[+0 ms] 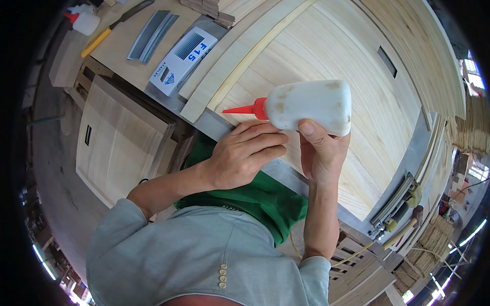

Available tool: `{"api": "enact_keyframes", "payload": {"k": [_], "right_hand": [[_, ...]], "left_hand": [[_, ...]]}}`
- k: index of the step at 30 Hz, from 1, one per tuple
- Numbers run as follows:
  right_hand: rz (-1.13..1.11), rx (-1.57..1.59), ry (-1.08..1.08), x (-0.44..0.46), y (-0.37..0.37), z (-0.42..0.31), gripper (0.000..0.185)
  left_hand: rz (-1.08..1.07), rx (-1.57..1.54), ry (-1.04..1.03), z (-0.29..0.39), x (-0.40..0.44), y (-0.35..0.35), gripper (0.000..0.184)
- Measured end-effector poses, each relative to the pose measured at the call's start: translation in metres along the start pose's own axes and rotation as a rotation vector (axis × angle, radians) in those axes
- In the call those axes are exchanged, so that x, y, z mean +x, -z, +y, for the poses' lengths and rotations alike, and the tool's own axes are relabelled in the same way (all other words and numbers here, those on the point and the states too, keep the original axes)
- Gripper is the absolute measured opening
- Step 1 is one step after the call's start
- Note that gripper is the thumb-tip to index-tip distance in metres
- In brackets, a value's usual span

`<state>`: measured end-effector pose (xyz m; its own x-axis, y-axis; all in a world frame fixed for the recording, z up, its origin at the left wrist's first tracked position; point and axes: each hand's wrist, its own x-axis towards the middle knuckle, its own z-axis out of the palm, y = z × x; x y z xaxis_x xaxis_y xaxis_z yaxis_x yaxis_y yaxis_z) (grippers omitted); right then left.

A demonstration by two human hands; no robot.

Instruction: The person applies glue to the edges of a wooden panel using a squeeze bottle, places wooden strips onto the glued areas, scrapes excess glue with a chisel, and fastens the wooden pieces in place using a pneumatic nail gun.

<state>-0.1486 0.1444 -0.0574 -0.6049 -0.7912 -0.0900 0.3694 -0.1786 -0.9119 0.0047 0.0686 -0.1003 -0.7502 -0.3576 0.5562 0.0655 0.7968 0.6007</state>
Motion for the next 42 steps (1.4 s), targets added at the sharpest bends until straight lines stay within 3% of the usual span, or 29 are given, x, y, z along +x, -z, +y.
{"api": "enact_keyframes", "payload": {"k": [15,42], "right_hand": [[0.046,-0.058,0.071,0.033,-0.002,-0.012,0.052],[0.072,-0.173,0.371,0.216,0.036,-0.062,0.043]], "left_hand": [[-0.009,-0.034,0.003,0.0,0.005,0.002,0.021],[-0.108,-0.075,0.048,0.001,0.014,0.009,0.019]]}}
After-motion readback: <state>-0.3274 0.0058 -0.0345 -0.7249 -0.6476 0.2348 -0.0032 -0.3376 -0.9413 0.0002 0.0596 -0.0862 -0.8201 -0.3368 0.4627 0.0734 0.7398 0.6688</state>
